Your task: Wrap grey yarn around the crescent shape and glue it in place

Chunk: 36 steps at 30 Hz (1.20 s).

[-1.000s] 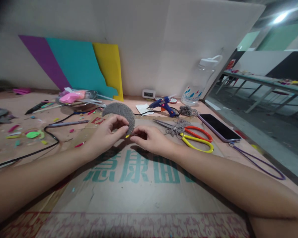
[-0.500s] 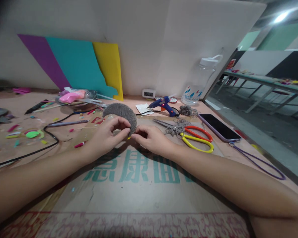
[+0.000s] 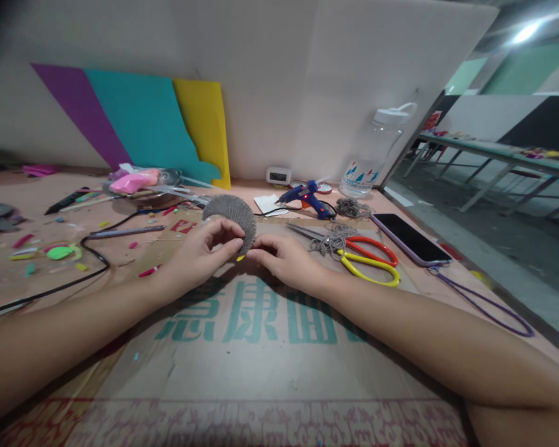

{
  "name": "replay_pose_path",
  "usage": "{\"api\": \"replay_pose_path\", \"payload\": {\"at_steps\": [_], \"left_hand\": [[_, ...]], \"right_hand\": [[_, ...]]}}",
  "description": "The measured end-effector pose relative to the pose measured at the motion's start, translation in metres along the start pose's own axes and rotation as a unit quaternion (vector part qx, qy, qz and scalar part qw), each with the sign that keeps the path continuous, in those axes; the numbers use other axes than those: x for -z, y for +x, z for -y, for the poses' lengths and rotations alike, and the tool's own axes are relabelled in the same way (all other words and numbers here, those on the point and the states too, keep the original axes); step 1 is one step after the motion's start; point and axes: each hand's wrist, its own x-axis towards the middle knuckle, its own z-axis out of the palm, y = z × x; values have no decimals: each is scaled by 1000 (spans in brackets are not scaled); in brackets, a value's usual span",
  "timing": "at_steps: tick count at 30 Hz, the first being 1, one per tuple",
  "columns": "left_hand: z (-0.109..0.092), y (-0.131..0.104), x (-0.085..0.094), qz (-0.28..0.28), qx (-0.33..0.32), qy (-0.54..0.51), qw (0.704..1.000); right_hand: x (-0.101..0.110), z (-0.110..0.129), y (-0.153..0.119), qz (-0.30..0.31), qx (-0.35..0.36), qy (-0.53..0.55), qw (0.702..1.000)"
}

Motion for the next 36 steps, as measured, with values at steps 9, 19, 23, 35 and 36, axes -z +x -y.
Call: {"api": "replay_pose_path", "payload": {"at_steps": [9, 19, 23, 35, 36], "left_hand": [[6, 4, -1, -16, 42, -96, 994], [11, 6, -1, -27, 46, -121, 991], [12, 6, -1, -29, 47, -109, 992], [14, 7, -2, -32, 55, -108, 992], [15, 8, -2, -33, 54, -106, 992]], "right_hand": [[0, -4, 2, 2, 28, -1, 1000], [9, -14, 5, -168, 99, -49, 980], [9, -11, 4, -187, 102, -53, 976], [3, -16, 6, -165, 147, -31, 975], [4, -17, 7, -171, 157, -38, 972]]}}
